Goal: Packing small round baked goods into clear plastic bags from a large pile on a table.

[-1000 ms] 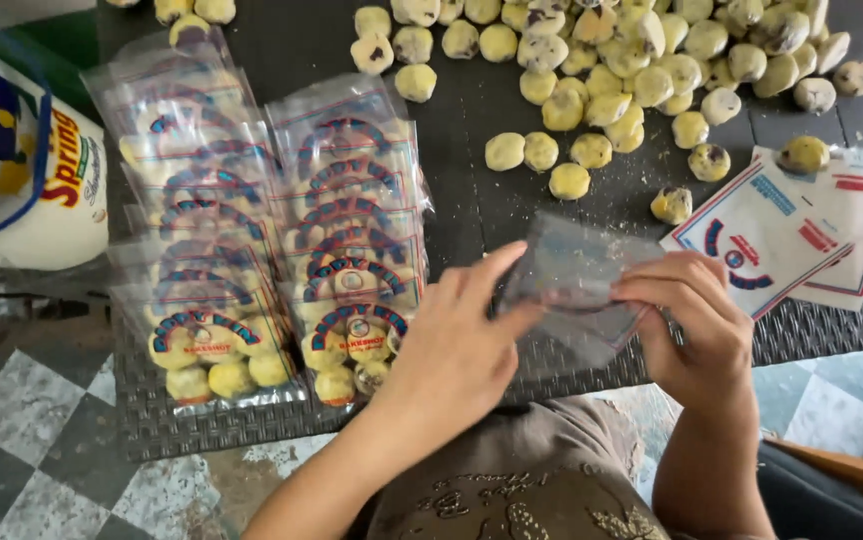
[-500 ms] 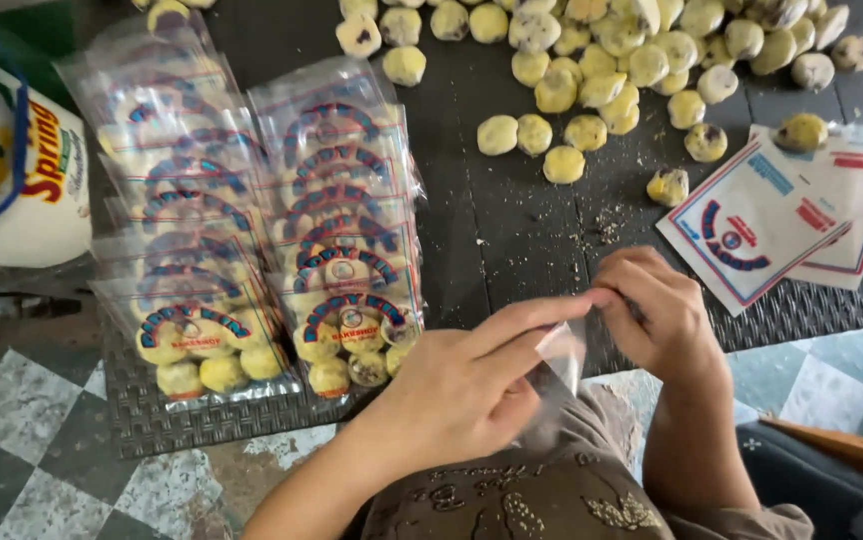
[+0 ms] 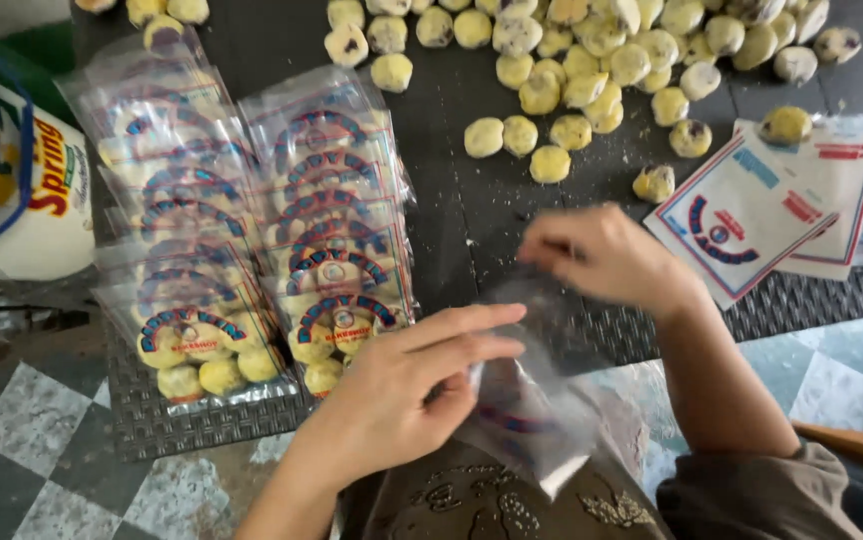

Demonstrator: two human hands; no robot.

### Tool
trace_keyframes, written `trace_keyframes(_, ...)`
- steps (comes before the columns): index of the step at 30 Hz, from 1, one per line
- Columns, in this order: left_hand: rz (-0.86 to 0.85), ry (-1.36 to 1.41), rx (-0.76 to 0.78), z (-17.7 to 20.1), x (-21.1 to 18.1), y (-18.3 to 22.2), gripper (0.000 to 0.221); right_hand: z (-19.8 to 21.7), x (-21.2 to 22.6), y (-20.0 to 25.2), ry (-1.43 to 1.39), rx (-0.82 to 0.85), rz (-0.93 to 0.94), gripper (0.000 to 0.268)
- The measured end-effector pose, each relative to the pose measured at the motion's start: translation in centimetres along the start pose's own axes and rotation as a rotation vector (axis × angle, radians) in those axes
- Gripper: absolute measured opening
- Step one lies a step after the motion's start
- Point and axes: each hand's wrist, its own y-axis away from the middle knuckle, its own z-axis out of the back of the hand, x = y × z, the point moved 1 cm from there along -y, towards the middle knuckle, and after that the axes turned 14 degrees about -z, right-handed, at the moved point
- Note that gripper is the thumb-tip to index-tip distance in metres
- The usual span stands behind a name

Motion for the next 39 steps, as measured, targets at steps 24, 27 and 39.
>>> trace_keyframes(24, 0.162, -0.368, -0.164, 2.8, 1.9, -6.1, 0.037, 5.8, 3.5, -1.0, -0.686, -0.27, -0.2, 0.042)
trace_keyframes(27, 0.194, -0.347, -0.052, 2.9, 2.2, -8.5, 0.039, 7.5, 5.9, 1.6, -0.54, -0.401, -0.171, 0.045)
trace_keyframes(39, 0.128, -0.608, 0.659, -3.3, -2.8, -14.2, 0.042, 2.0, 8.3, -0.6, 0.186, -0.612, -0.71, 0.048)
